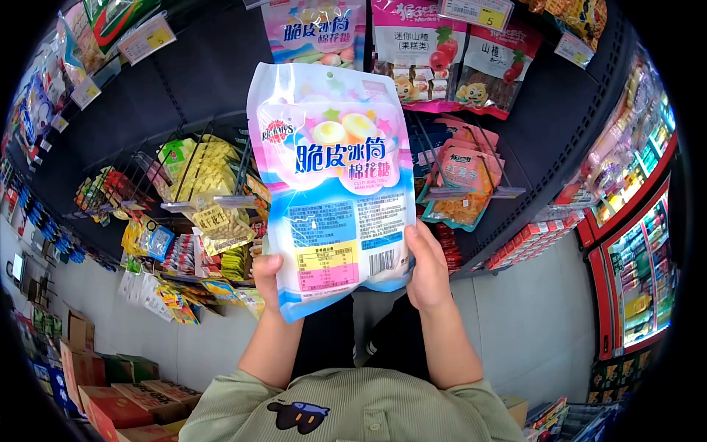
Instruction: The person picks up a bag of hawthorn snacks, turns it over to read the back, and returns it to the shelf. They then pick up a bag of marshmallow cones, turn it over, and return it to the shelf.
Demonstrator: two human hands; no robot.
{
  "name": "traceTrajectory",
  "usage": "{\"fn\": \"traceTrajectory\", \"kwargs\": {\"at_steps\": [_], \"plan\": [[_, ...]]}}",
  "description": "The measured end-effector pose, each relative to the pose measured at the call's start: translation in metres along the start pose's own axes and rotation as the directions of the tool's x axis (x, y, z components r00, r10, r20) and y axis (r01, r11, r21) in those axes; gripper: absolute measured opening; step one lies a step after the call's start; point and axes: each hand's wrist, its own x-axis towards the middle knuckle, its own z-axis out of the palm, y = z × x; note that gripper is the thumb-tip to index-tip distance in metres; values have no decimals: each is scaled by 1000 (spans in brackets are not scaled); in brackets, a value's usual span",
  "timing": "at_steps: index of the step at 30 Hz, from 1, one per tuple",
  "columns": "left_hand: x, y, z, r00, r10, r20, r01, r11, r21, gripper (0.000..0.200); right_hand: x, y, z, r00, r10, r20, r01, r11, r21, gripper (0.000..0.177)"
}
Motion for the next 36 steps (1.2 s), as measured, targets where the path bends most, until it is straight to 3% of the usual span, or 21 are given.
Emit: {"fn": "traceTrajectory", "kwargs": {"at_steps": [6,11,13,14,15,17,20,26,36], "plan": [[1,5,-5,999,-31,-25,32,999,39,64,0,6,3,998,-55,-39,57,998,30,42],[-3,10,-4,998,-43,-46,47,996,82,63,1,11,7,981,-188,-52,187,982,-39,37],[-6,12,-8,991,-18,-132,46,975,216,56,1,5,8,977,-204,-58,203,979,-27,33],[-7,17,-16,974,88,-210,17,892,452,54,3,8,14,976,-211,-53,211,977,-12,28],[-5,17,-11,977,58,-205,42,890,453,56,3,12,11,972,-223,-69,221,975,-33,30],[1,23,-2,957,211,-200,-23,740,673,49,6,14,11,965,-249,-81,244,968,-63,33],[3,32,1,954,249,-165,-38,649,760,36,8,17,12,957,-270,-105,259,960,-101,36],[0,36,3,937,303,-174,-19,544,839,25,9,17,16,943,-314,-109,293,940,-177,37],[-1,26,4,931,334,-150,-19,453,891,30,7,19,11,932,-345,-114,316,924,-214,34]]}}
